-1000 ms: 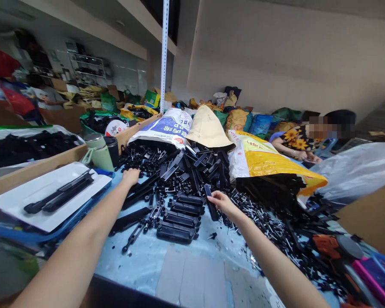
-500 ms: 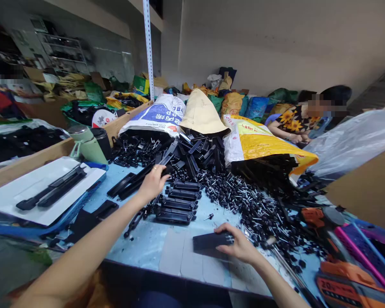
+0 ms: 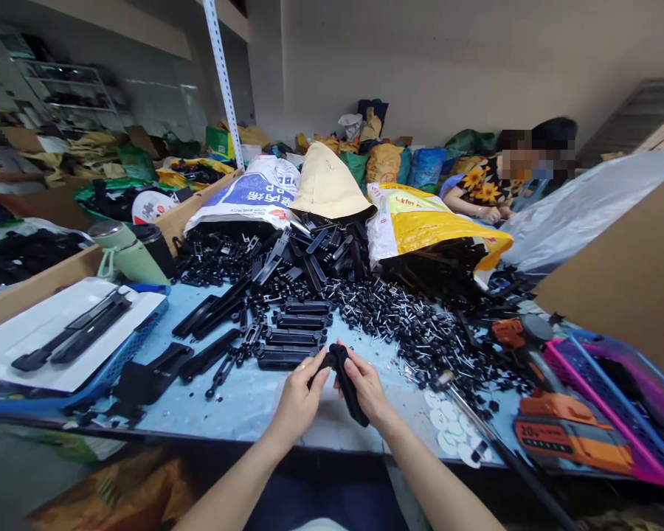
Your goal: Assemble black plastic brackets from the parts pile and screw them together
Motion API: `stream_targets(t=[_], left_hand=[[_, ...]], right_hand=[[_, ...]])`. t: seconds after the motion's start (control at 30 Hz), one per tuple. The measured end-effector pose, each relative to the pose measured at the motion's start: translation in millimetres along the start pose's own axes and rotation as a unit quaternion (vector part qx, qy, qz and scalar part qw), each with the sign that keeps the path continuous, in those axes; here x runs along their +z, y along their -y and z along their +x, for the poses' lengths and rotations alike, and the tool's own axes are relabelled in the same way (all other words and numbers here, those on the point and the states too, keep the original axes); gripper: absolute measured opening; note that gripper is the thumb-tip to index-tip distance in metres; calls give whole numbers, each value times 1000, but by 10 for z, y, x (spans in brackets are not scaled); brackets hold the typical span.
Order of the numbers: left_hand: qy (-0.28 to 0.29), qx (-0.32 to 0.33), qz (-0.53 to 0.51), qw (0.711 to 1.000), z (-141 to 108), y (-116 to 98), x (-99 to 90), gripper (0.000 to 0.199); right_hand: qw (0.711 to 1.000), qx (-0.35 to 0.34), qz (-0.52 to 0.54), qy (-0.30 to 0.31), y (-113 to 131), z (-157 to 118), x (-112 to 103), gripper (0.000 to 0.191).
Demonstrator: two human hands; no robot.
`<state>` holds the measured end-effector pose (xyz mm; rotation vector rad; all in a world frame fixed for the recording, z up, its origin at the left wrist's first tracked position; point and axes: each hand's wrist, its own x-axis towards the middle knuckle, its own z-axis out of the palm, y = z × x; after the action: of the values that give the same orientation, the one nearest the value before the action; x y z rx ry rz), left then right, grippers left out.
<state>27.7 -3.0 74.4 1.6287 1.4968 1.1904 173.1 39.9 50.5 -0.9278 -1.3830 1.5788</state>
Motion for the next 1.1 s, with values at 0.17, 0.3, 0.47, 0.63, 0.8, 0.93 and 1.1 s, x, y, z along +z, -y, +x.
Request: stream_targets(t=[0.17,0.3,0.47,0.63,0.8,0.93,1.1], left_hand=[[28,41,52,997,-12,-77,-9,36],[50,42,52,996,-15,-85,28,35],[-70,37,-6,997,-56,-169,264,36],[-87,54,-36,994,-13,-174,331,34],[-55,-63,-29,996,-91,71,351,41],[-42,-52,134,989,-273,213,367,48],[185,205,327,904,-129,161,381,54]], right_hand=[[968,-106,-204,103,158,-48,-313,43],[931,-155,-310,120,262,-96,-421,43],[960,-165,-224,28,157,-182,-174,43],[964,-179,-193,-34,-4,-251,9,45],[926,-152,-343,50,-12,-95,-213,45],[839,-76,-536,-49,293,275,-916,43],[642,226,-644,-350,789,692,-1989,39]])
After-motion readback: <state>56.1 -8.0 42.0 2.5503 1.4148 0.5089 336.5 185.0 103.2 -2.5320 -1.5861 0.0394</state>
